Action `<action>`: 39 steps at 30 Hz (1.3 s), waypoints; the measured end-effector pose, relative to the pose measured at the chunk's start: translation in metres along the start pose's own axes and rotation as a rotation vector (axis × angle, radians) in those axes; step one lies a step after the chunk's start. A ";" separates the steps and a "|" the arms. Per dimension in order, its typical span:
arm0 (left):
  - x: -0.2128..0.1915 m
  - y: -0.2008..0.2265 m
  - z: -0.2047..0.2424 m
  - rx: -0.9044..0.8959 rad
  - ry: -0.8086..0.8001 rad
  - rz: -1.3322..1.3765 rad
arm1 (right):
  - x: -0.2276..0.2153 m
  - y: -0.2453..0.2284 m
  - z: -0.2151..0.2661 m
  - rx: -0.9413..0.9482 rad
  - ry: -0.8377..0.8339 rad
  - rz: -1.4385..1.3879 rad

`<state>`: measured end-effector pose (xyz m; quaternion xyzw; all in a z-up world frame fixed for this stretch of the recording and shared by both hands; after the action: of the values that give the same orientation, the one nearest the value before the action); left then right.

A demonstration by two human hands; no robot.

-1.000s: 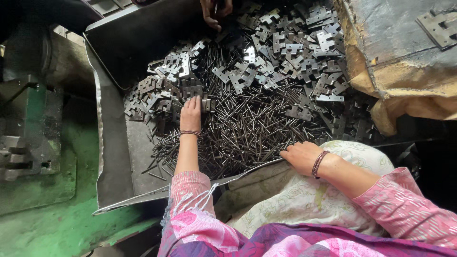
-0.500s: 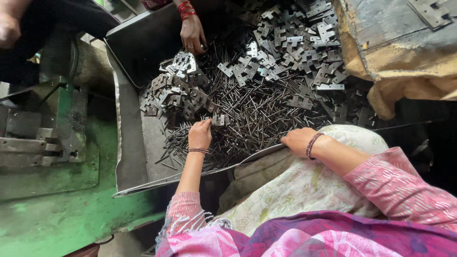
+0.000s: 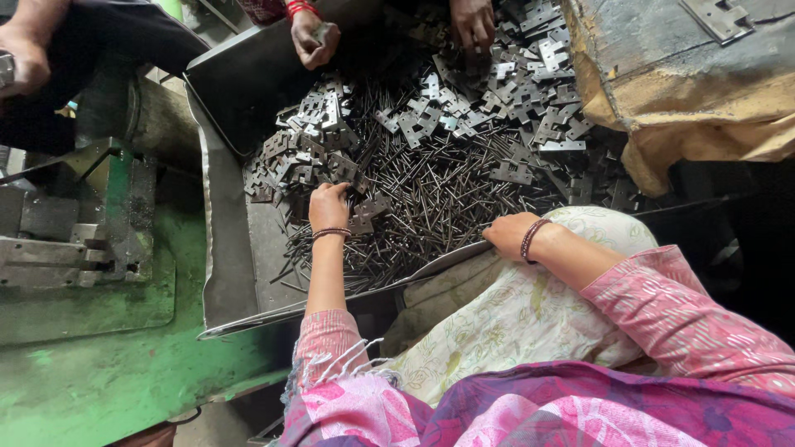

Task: The person sits on the floor and repeatedly picks up small metal pins and H-shaped metal brackets from a large metal tray, inserting the pins into the brackets by hand. The assembled units are placed back into the tray.

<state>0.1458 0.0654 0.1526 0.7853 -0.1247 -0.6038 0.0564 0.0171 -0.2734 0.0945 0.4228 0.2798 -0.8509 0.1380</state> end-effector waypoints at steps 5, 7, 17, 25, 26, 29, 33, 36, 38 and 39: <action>0.031 0.011 0.009 0.005 -0.045 0.050 | 0.002 0.002 -0.003 0.002 0.007 0.006; 0.039 0.025 0.016 0.079 -0.022 0.055 | 0.003 0.001 -0.004 -0.002 0.016 0.001; 0.043 0.030 0.019 0.149 0.070 0.004 | -0.004 -0.004 -0.001 0.001 0.002 0.014; 0.065 0.009 0.035 0.214 -0.287 0.336 | -0.001 -0.003 0.000 0.013 -0.010 0.009; 0.062 0.011 0.040 0.308 -0.290 0.292 | -0.001 -0.003 -0.001 0.008 -0.004 0.009; 0.063 -0.008 0.044 0.121 -0.354 0.217 | -0.001 -0.004 -0.002 -0.003 0.008 0.010; 0.059 -0.015 0.043 0.009 -0.339 0.315 | -0.001 -0.003 0.000 0.006 0.000 0.008; 0.059 -0.022 0.039 -0.069 -0.350 0.325 | -0.001 -0.002 0.001 0.008 -0.015 0.018; 0.056 -0.027 0.040 -0.096 -0.335 0.328 | -0.001 -0.005 0.000 0.005 -0.018 0.018; 0.058 -0.028 0.039 -0.099 -0.339 0.311 | -0.002 -0.005 0.000 0.007 -0.015 0.015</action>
<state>0.1254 0.0796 0.0815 0.6403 -0.2220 -0.7165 0.1654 0.0158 -0.2698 0.0981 0.4189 0.2727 -0.8539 0.1448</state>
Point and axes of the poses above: each hand's wrist, its own z-axis away from the middle knuckle, its own x-axis out of the palm, y = z × x, the point moved 7 cm from there along -z, towards the middle knuckle, and after that the axes turned 1 degree about -x, right-handed, at the moved point
